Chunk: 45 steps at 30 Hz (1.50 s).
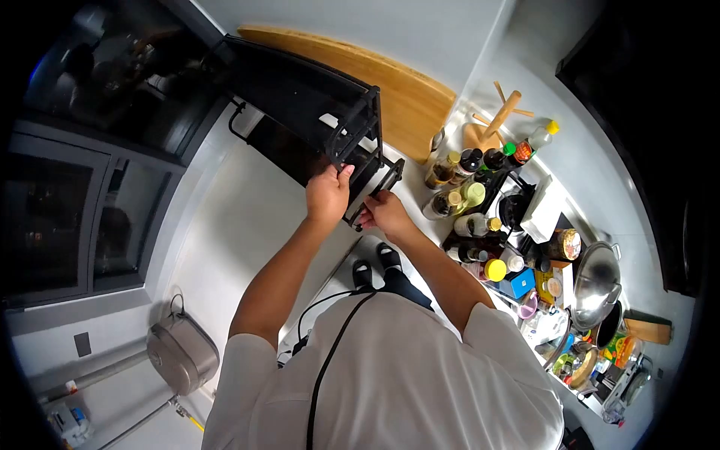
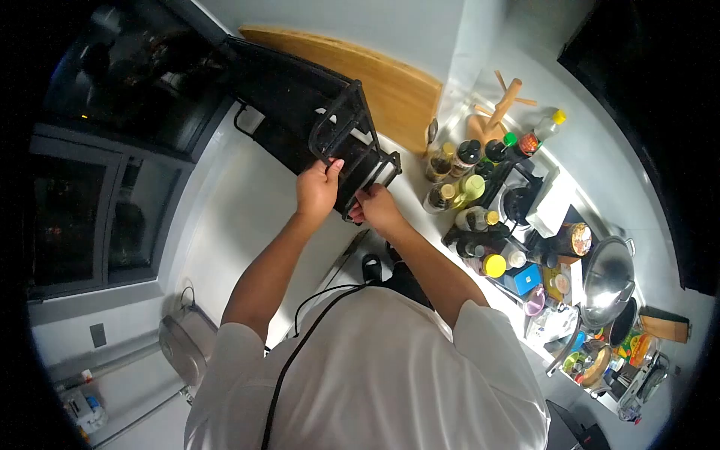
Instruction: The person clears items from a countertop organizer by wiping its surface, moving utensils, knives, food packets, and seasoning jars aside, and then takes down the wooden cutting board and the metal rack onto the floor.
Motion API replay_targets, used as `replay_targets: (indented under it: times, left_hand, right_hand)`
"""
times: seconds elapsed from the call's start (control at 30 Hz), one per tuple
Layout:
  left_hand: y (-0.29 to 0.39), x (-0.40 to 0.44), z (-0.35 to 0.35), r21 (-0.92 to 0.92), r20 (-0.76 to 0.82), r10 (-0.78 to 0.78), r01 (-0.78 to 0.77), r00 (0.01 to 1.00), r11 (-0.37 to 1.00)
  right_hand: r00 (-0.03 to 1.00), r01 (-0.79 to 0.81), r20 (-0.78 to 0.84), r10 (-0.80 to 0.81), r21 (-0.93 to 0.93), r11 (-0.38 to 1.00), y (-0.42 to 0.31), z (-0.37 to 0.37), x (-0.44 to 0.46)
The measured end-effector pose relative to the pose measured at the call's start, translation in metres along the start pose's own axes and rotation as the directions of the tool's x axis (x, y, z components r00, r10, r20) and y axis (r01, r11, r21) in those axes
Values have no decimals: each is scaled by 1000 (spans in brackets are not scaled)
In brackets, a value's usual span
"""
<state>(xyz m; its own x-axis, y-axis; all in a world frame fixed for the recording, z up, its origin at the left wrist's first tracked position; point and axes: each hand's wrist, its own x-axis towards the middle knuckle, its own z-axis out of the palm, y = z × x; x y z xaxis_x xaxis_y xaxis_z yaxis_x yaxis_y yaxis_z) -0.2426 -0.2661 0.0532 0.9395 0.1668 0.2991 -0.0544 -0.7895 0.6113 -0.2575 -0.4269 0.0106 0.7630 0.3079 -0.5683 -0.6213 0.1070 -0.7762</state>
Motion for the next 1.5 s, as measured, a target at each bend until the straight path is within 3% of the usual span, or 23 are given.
replay_targets:
  times: [0.13,0.23,0.43,0.6,0.97,1.0,1.03,1.1,1.13,1.17,1.2,1.23,1.27,1.3,1.33,1.43,1.47,1.5]
  left_hand:
    - [-4,-8,3,-17,-52,28,-29,998,999]
    - [-2,-16,-1,50,8,-84,84,996,995]
    - [-14,-29,-20,141,-84,11,1,996,990]
    - [-16,-45,-36,133,-32,-23,27,999,991]
    - [-3,-76,-70,186,22,-237,229,971,956]
    - [-2,-78,-72,182,18,-234,227,972,957]
    - [-2,-78,-74,177,11,-229,224,973,958]
    - [-7,-80,-76,147,34,-214,207,976,967]
    - [-9,-80,-76,131,39,-210,203,977,970]
    - [-11,-80,-77,80,49,-207,203,977,976]
    - [-11,-80,-79,30,61,-203,201,977,979]
    - [-12,-79,-81,-22,70,-192,194,979,981]
    - [-11,-76,-87,63,161,-195,187,968,980]
    - [-8,-74,-101,147,250,-205,172,946,974]
    - [-7,-72,-114,231,335,-222,148,916,962]
    - [-19,-62,-159,327,90,-295,252,951,911]
    - [-18,-53,-179,313,20,-287,266,958,912]
    - [-3,-38,-201,299,-48,-279,281,959,912]
  right_hand:
    - [1000,-7,11,7,1,1000,4,0,-6]
    - [999,-26,21,26,-7,1000,11,-1,-8]
    - [996,-33,86,35,-23,999,17,22,-13]
    - [993,-33,110,39,-52,998,27,30,-24]
    - [969,-79,226,103,-111,991,49,48,-35]
    - [931,149,365,9,-402,903,38,41,-36]
    - [856,390,516,-29,-609,691,16,27,-40]
    - [839,541,534,-103,-797,270,-18,7,-48]
    - [885,448,411,-219,-879,164,-36,1,-53]
    - [929,302,228,-292,-922,241,-90,1,-72]
    - [793,319,134,-595,-922,218,-116,-2,-75]
    - [641,307,70,-765,-936,171,-144,-7,-71]
    - [374,345,107,-921,-938,31,-169,-14,-67]
    - [224,310,142,-964,-948,-67,-187,-19,-56]
    - [217,231,175,-960,-965,-124,-198,-26,-45]
    - [331,-10,139,-933,-988,-151,-205,-19,-33]
    - [242,-78,179,-954,-976,-203,-201,-17,-28]
    - [234,-81,182,-955,-975,-205,-201,-17,-27]
